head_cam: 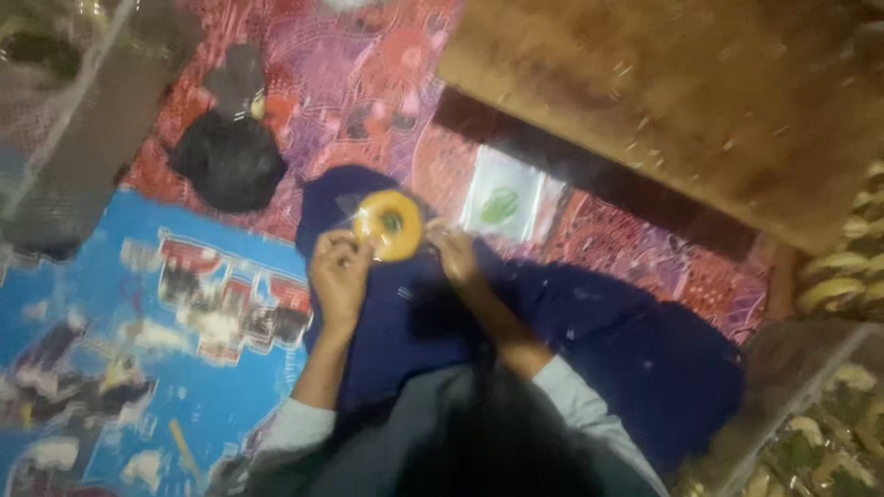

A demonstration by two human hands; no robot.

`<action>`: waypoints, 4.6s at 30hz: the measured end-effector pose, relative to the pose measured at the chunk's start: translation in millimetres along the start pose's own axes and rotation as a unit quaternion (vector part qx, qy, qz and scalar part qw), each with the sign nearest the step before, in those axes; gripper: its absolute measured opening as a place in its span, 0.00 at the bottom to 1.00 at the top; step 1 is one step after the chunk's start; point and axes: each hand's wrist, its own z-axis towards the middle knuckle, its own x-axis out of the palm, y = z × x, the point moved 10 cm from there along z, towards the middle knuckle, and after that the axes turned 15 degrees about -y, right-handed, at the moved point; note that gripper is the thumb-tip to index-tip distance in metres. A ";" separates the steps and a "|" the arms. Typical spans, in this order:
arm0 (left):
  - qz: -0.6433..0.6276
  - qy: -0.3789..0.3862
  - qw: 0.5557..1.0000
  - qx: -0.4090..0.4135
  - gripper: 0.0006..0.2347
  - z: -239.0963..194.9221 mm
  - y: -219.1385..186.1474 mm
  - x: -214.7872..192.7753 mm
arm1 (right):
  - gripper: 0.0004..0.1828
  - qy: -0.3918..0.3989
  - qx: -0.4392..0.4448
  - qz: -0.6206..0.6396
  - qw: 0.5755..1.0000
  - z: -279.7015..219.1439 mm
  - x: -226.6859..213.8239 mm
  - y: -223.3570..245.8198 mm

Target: The person sits on the floor and repeatedly picks up round pastries, places them into clear plastic bags, and sets the filled bags into a plastic crate. The person handles the pastries one at a time and arranges the filled bags in rows within the crate.

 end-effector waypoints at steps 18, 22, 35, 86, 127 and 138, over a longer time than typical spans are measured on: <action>0.137 0.324 0.909 0.222 0.10 -39.4 28.5 339.3 | 0.31 -0.312 -0.187 -0.471 0.804 62.0 -248.3 113.6; 0.051 0.267 0.931 0.242 0.08 -29.8 -51.5 287.2 | 0.22 -0.149 0.006 -0.415 0.897 110.5 -181.5 89.6; -0.088 0.115 0.985 0.099 0.06 8.8 -117.5 205.4 | 0.17 -0.149 -0.326 -0.390 0.848 -7.2 -71.3 280.2; -0.695 0.113 0.665 -0.250 0.30 115.7 -142.8 254.6 | 0.37 -0.196 -0.461 -0.448 0.741 34.0 17.9 389.5; -0.319 -0.032 0.915 -0.243 0.09 20.0 -43.4 -29.0 | 0.16 0.021 -0.210 -0.480 0.851 37.8 99.2 254.8; -0.007 -0.130 0.991 0.009 0.22 21.1 -42.4 -51.6 | 0.29 0.213 0.063 -0.070 0.973 -48.7 84.3 119.3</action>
